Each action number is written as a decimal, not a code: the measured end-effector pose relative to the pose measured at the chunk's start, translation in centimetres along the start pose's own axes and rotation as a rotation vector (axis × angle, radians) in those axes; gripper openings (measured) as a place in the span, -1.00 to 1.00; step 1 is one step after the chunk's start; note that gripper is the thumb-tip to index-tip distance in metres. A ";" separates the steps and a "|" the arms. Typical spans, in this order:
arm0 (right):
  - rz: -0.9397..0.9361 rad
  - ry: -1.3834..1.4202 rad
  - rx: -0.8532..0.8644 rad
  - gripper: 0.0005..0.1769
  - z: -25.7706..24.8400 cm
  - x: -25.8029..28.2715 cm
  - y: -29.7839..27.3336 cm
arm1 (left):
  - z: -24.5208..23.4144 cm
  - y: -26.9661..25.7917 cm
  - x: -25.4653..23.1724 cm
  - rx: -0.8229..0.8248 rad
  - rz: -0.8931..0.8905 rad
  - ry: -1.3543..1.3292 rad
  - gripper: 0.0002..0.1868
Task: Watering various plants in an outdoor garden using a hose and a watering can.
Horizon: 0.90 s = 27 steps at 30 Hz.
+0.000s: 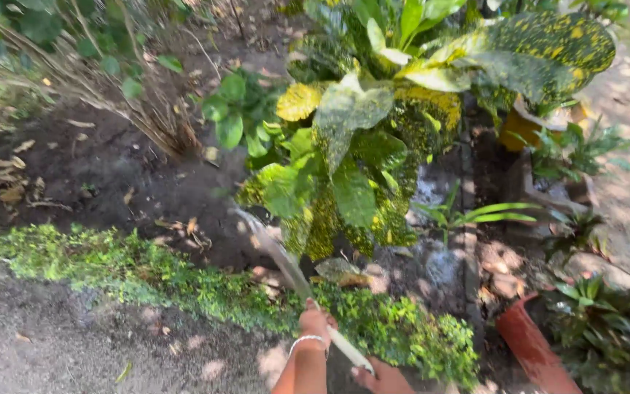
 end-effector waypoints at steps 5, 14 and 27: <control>0.063 0.034 -0.188 -0.27 -1.9 -5.1 -3.0 | 3.8 -2.3 5.2 0.071 -0.141 0.179 -0.43; 0.330 0.256 -0.426 -0.44 -7.4 -12.0 -9.2 | 4.2 -5.7 12.8 0.163 -0.158 0.820 -0.57; 0.576 0.411 -0.578 -0.38 -12.0 -19.8 -10.1 | 1.0 -18.5 6.9 0.018 -0.098 0.894 -0.62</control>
Point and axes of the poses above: each hand's wrist, its own y-axis towards the middle knuckle, its own z-axis out of the palm, x = y × z, the point moved 4 cm from there along y, towards the middle knuckle, and after that the axes turned 7 degrees about -z, right-handed, at the moved point
